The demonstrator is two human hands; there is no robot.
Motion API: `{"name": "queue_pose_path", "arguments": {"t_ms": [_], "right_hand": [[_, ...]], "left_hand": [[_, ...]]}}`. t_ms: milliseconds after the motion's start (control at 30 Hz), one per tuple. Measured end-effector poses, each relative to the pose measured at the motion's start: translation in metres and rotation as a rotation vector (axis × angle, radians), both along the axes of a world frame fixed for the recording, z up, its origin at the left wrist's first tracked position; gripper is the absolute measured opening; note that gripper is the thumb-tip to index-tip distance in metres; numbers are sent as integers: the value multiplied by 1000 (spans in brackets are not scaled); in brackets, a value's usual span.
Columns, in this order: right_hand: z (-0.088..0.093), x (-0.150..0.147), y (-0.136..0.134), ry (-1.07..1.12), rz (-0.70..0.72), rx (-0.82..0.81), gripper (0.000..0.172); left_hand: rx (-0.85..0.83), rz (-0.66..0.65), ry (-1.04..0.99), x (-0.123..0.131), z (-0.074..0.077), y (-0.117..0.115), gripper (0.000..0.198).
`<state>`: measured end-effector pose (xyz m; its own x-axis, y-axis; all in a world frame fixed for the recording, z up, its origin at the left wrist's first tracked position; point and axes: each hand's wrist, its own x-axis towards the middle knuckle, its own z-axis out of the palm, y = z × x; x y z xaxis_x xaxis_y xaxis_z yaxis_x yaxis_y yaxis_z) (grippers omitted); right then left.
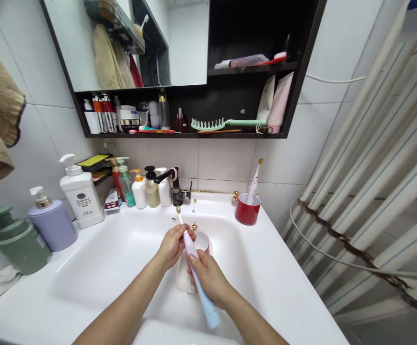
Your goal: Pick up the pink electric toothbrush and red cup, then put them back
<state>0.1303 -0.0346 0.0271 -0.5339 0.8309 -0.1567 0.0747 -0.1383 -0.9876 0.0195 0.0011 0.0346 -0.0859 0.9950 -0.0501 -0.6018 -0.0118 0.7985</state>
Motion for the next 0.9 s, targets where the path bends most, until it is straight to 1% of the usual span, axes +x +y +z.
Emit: {"name": "queue_pose_path", "arguments": {"t_ms": [67,100,133,200,233,267,300,400,433,533,567,667,733,833,900], "right_hand": [[-1,0,1,-32,49,3,24],[-2,0,2,-69,59,29,23],[-2,0,3,-120,48,79,21],[-4,-1,4,-219,-19,212,18],[-4,-1,5,-251,-46,259,17],[-4,-2,5,-257,-51,265,17],[-4,-2,4,-237,-35,231,18],[-1,-4,2,-151,54,62,23],[-1,-4,1,-155,52,63,24],[-2,-4,0,-241,-15,186,20],[-3,-4,0,-249,-17,193,20],[-4,-3,0,-245,10,148,21],[-3,-3,0,-257,4,152,21],[-1,-2,1,-207,45,69,21],[1,-2,1,-191,51,45,21]], "left_hand": [[-32,55,-59,-2,-2,1,12],[-43,83,-79,-3,-3,2,11],[-49,108,-91,-3,-4,3,10],[-50,140,-99,-4,-5,5,10],[-42,150,-101,-3,-5,5,9],[-36,158,-105,-3,-6,6,9],[-34,164,-110,-3,-6,6,8],[-45,181,-136,-1,-6,6,6],[-45,188,-144,-1,-6,6,5],[-29,200,-157,-1,-5,6,5],[-29,201,-158,-1,-5,6,5],[-47,201,-160,-1,-4,6,4],[-58,207,-166,-1,-3,6,4],[-85,210,-180,0,-4,7,4],[-97,213,-184,0,-4,7,5]]}}
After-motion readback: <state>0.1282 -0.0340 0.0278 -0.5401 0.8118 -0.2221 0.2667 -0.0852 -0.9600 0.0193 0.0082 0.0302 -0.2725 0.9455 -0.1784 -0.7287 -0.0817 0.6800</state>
